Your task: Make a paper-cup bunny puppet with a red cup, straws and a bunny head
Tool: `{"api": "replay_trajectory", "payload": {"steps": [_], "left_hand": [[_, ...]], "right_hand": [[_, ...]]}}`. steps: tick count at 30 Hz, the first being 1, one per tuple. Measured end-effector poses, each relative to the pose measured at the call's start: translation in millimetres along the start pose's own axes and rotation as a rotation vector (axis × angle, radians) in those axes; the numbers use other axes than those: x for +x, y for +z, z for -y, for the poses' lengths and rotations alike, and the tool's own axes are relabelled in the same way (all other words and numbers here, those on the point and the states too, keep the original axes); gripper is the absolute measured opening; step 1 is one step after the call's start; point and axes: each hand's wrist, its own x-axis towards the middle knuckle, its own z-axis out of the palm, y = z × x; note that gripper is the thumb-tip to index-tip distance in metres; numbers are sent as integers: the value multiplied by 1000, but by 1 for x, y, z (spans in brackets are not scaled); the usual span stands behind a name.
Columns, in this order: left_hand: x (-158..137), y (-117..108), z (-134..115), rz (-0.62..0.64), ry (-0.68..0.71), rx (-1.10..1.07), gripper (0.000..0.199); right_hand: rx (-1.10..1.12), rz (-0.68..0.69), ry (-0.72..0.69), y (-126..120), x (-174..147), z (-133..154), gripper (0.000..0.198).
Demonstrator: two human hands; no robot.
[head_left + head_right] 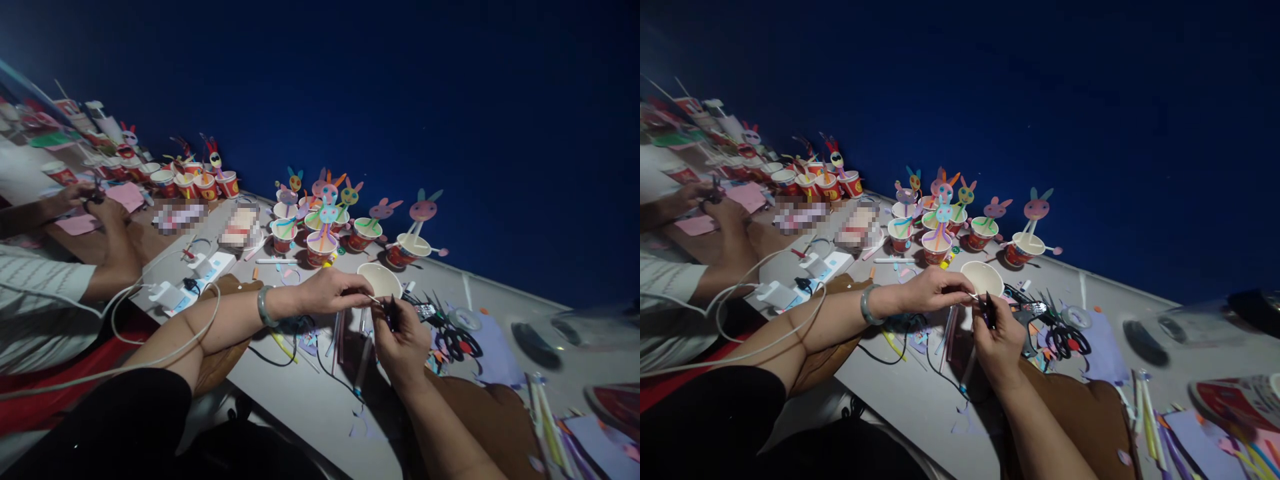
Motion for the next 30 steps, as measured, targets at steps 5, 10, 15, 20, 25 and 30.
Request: {"api": "replay_trajectory", "payload": {"steps": [5, 10, 15, 20, 25, 30], "left_hand": [[1, 2, 3, -132, 77, 53, 28], [0, 2, 4, -279, 138, 107, 28], [3, 0, 2, -77, 231, 51, 21], [5, -2, 1, -82, 130, -36, 20], [7, -5, 3, -198, -76, -250, 20], [7, -5, 2, -227, -154, -343, 21]], "right_hand": [[39, -32, -33, 2, 0, -3, 9], [68, -40, -9, 3, -2, -5, 9], [93, -26, 9, 4, -5, -6, 9], [204, -93, 79, 7, -2, 2, 19], [293, -69, 118, 5, -1, 8, 30], [195, 130, 84, 3, -5, 4, 20]]}}
